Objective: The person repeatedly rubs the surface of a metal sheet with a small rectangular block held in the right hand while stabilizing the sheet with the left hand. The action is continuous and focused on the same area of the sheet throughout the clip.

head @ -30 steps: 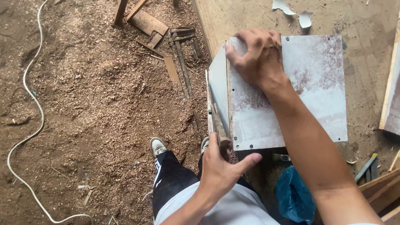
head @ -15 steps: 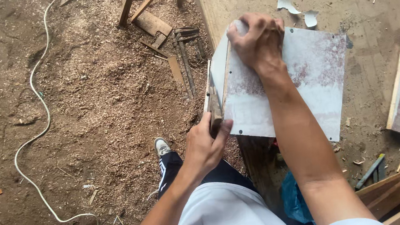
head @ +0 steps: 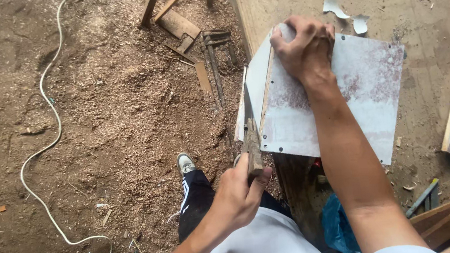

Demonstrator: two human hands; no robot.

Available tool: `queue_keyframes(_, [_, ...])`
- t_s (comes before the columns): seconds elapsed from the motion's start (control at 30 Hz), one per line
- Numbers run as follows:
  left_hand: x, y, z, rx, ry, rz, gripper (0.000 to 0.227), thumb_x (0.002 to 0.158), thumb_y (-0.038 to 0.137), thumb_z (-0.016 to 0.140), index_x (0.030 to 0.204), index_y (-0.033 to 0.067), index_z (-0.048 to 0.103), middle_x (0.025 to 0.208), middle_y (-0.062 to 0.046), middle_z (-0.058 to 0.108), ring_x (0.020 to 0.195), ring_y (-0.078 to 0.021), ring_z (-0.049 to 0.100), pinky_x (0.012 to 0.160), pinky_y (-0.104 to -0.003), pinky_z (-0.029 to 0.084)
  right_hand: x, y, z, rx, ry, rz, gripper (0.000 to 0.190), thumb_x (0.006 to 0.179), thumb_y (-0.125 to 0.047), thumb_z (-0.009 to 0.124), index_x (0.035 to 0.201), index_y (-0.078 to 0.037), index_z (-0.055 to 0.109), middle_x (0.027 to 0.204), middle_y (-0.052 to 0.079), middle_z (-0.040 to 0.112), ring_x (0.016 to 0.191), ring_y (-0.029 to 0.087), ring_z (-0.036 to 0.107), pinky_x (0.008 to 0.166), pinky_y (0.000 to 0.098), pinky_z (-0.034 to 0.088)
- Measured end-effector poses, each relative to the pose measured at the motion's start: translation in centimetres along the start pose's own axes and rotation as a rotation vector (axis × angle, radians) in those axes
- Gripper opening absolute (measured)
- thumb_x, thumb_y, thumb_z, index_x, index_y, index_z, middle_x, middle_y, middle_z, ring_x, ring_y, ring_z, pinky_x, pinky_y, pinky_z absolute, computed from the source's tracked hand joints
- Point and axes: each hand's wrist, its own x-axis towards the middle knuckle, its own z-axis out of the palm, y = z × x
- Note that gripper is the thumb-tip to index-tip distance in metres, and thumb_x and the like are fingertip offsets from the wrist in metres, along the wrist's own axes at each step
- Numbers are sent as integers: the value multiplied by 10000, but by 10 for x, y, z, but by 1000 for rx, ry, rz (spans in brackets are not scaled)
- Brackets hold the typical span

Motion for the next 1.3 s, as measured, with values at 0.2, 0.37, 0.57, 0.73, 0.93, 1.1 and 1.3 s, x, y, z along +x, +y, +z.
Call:
queue_keyframes(0.2, [25, -27, 6, -34, 6, -84, 371, 1048, 373, 515, 989, 8, 555, 632, -154, 629, 537, -262, 615, 539, -432, 456, -1, 4, 5, 5, 28, -29, 326, 939, -337, 654, 1033, -50, 778, 903, 171, 760, 747, 267, 685, 923, 471, 427])
queue_keyframes(0.37, [34, -21, 0, -23, -1, -125, 313, 1043, 350, 493, 1040, 43, 554, 638, -122, 644, 526, -237, 635, 517, -419, 475, 4, 6, 2, 35, -53, 24, 345, 978, -365, 612, 1035, -58, 759, 923, 159, 754, 771, 266, 675, 888, 453, 461])
queue_keyframes(0.57, [-7, -24, 12, -159, -48, -17, 332, 1067, 357, 528, 1062, 26, 546, 692, -72, 631, 573, -143, 587, 525, -361, 443, 5, 7, -1, -9, -33, -3, 320, 929, -356, 639, 1005, -75, 773, 903, 147, 763, 730, 276, 680, 933, 465, 426])
queue_keyframes(0.73, [12, -83, 4, -195, -60, -117, 330, 1045, 372, 524, 1041, 47, 582, 647, -45, 490, 568, -128, 436, 522, -350, 358, 2, 5, 2, 5, 14, -28, 320, 944, -354, 655, 1033, -67, 765, 910, 161, 758, 799, 294, 681, 924, 452, 416])
queue_keyframes(0.93, [11, -76, 10, -110, 39, -70, 298, 990, 300, 559, 857, 34, 555, 642, -51, 559, 592, -143, 539, 567, -338, 453, -2, 3, -3, 96, -64, 74, 338, 943, -372, 626, 1051, -81, 759, 966, 164, 740, 846, 292, 690, 901, 452, 472])
queue_keyframes(1.1, [-5, -76, 12, -92, -37, -154, 365, 1000, 359, 577, 804, 52, 557, 619, -59, 566, 583, -156, 545, 555, -350, 431, 5, 3, -5, 27, 14, -34, 343, 952, -359, 634, 1026, -57, 779, 938, 173, 752, 833, 310, 696, 957, 488, 437])
queue_keyframes(1.3, [5, -120, 14, -53, 6, -67, 394, 1002, 361, 610, 769, 53, 532, 603, -32, 495, 585, -130, 473, 563, -335, 416, 3, 6, -2, 3, -42, 15, 365, 966, -378, 633, 1043, -49, 772, 911, 174, 755, 800, 312, 692, 954, 493, 444])
